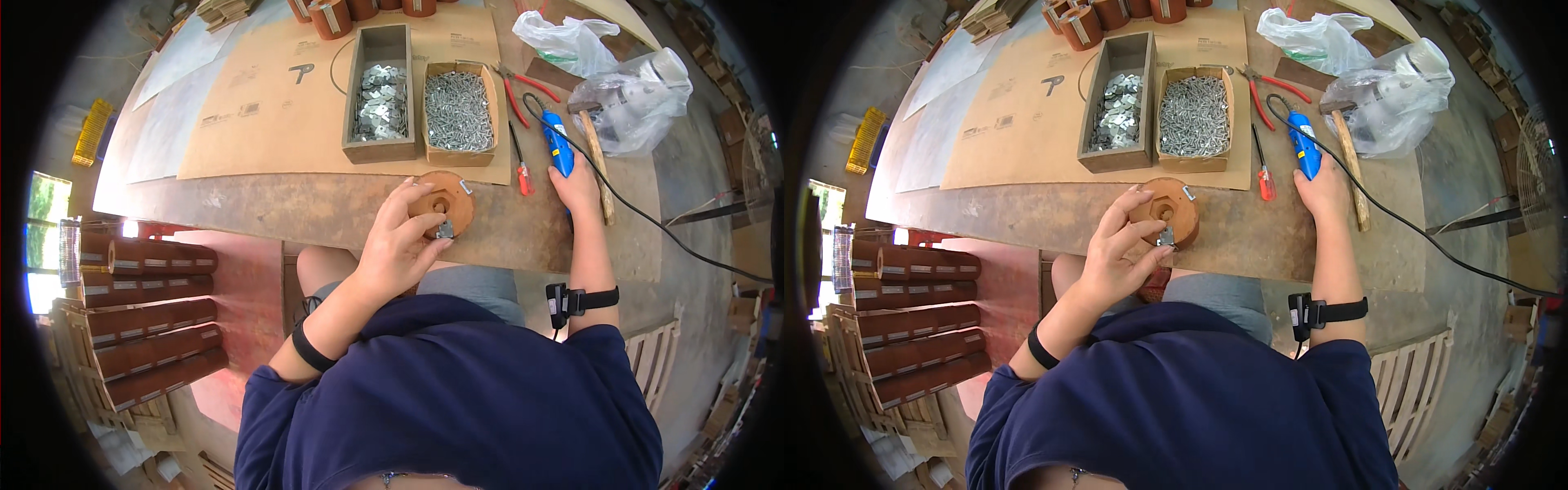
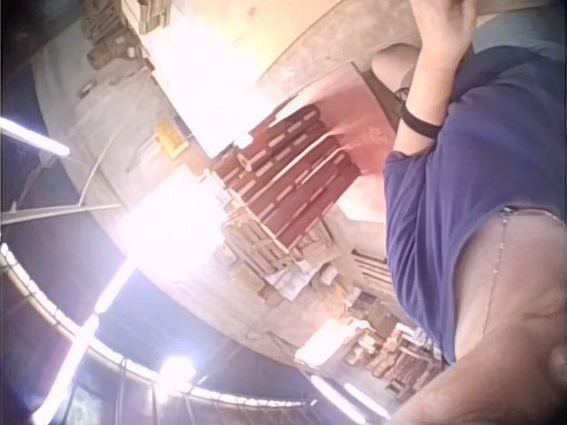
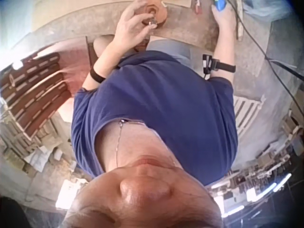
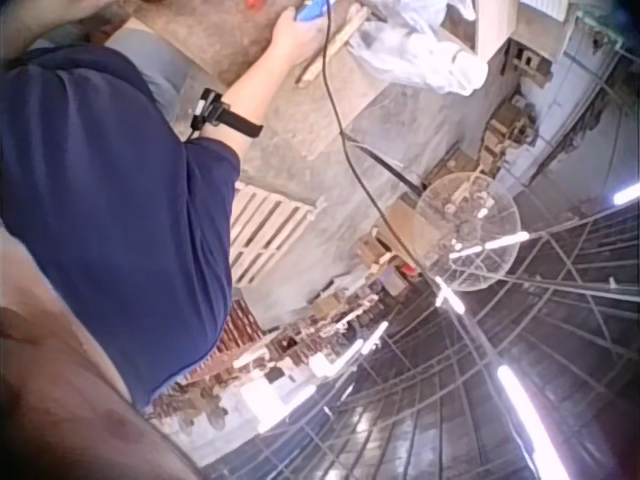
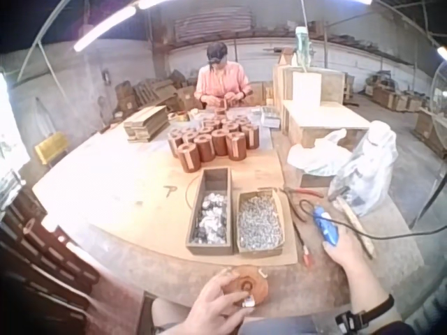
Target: Assembling small wooden and metal components using a power screwdriver in a manufacturing setting.
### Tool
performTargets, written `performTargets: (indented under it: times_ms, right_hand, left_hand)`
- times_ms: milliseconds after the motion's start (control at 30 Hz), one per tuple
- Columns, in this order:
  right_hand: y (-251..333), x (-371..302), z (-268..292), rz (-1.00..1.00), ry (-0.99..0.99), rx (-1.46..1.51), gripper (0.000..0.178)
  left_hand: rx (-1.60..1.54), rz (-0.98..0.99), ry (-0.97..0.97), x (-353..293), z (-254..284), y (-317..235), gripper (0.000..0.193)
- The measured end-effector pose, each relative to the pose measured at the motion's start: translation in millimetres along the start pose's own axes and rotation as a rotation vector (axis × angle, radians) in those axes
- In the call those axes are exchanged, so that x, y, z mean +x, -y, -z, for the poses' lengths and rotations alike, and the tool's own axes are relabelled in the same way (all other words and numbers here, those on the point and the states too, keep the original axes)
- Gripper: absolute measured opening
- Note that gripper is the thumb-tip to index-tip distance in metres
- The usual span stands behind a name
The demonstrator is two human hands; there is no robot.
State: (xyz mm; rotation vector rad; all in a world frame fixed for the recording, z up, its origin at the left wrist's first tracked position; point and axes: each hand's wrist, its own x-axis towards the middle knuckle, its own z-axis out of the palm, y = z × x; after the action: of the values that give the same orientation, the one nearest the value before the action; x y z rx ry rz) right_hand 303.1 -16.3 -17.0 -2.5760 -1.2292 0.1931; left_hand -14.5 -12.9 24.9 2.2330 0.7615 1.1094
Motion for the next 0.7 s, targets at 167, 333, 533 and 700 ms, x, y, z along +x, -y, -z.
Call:
performTargets:
  times_ms: [167, 333, 533, 700]
  right_hand:
    - [2.2, -0.7, 1.8, -0.014, 0.013, -0.015, 0.058]
    - [2.1, -2.0, 1.1, -0.006, -0.020, -0.028, 0.059]
    - [0.2, -0.8, -1.3, -0.013, -0.008, -0.025, 0.058]
    - [2.1, -0.6, -1.9, 0.003, -0.023, -0.029, 0.056]
  left_hand:
    - [0.016, -0.017, -0.006, -2.9, 0.7, 2.5, 0.030]
    - [0.018, -0.017, -0.016, -3.2, -0.4, 0.3, 0.032]
    - [0.039, -0.006, -0.009, -4.6, -0.2, 1.1, 0.033]
    - [0.050, -0.011, 0.012, 1.1, 4.6, 0.7, 0.036]
